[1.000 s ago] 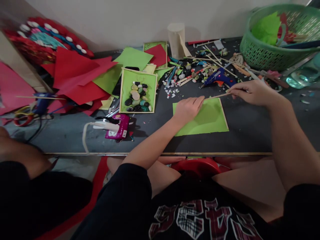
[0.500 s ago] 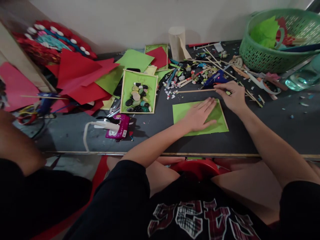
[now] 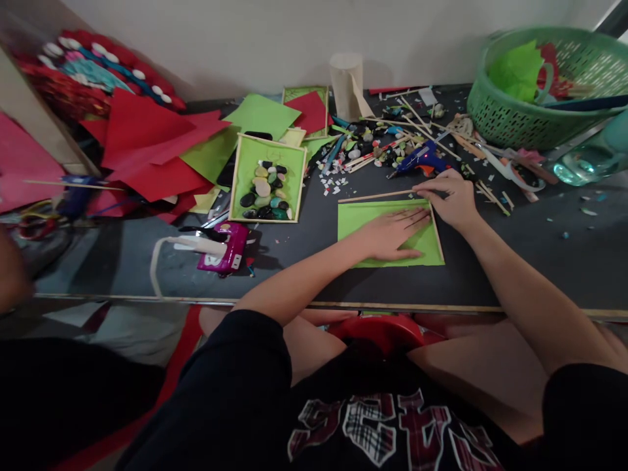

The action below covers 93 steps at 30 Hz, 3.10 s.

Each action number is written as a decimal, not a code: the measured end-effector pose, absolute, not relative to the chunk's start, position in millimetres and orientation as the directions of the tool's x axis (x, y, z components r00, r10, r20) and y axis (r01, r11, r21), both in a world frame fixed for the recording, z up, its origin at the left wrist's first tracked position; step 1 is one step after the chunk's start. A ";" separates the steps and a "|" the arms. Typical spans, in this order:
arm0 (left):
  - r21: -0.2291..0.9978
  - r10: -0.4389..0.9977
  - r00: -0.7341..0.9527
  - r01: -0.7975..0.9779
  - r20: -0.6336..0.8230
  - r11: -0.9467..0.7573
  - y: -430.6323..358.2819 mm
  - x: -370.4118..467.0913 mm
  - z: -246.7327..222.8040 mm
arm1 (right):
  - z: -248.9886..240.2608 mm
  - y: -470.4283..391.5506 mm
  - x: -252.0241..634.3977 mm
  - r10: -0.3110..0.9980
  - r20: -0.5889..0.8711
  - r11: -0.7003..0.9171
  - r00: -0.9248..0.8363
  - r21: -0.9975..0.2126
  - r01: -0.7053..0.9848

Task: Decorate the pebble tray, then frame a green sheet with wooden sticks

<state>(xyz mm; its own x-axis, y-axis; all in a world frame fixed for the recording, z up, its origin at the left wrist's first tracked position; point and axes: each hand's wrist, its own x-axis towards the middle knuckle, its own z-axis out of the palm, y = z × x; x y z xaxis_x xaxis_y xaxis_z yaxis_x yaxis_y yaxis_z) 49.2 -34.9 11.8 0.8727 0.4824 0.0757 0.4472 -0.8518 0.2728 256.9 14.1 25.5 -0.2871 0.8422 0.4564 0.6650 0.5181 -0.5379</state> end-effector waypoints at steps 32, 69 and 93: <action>0.296 0.495 0.868 0.462 0.044 -0.836 -36.8 45.3 18.2 | 22.8 17.7 264.7 0.798 0.405 0.590 -0.446 -0.376 0.715; 0.278 0.881 0.418 0.839 0.221 -0.468 -14.3 15.9 25.3 | 62.5 11.8 280.4 0.912 -0.209 0.256 -0.354 -0.385 0.887; 0.185 0.839 0.468 0.831 0.277 -0.525 -28.0 20.6 31.2 | 38.7 8.6 284.2 0.923 0.202 0.385 -0.328 -0.539 0.749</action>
<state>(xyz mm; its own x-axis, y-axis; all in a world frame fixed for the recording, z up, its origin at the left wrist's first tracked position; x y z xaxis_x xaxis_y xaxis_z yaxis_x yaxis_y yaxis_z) 20.6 -28.0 31.2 0.4683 0.8391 0.2766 0.8308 -0.5248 0.1854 284.2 8.6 38.7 -0.3282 0.9227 0.2025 0.7492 0.3848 -0.5390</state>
